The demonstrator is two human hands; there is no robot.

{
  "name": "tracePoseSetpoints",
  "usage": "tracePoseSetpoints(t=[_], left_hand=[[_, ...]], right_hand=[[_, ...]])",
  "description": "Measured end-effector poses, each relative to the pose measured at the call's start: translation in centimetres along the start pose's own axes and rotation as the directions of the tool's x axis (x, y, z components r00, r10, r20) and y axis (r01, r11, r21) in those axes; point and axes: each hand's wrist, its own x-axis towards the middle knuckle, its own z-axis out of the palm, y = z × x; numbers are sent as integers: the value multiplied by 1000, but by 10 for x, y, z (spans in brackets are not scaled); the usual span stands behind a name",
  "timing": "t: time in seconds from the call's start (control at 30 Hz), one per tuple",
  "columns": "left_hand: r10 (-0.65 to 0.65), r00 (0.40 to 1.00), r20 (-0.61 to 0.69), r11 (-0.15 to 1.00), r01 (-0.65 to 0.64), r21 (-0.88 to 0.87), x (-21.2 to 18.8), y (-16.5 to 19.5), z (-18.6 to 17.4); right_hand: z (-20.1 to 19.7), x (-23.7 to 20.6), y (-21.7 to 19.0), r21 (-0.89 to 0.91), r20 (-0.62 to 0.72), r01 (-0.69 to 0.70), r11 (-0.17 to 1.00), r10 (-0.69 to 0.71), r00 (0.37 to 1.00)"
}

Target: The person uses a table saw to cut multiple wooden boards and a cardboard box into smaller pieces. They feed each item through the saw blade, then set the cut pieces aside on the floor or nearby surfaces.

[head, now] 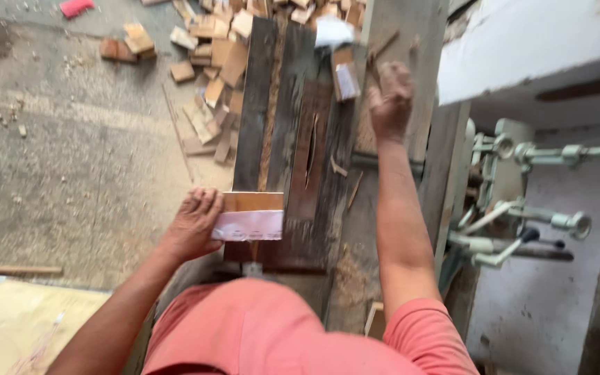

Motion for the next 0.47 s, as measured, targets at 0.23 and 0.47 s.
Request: tracePoseSetpoints(t=[0.23, 0.47], left_hand=[[109, 994, -30, 994, -109, -9, 6, 63, 32], [146, 986, 82, 989, -146, -6, 37, 99, 48]], right_hand=[[-94, -214, -82, 250, 62, -209, 945, 200, 978], [-86, -358, -103, 53, 504, -313, 948, 245, 828]])
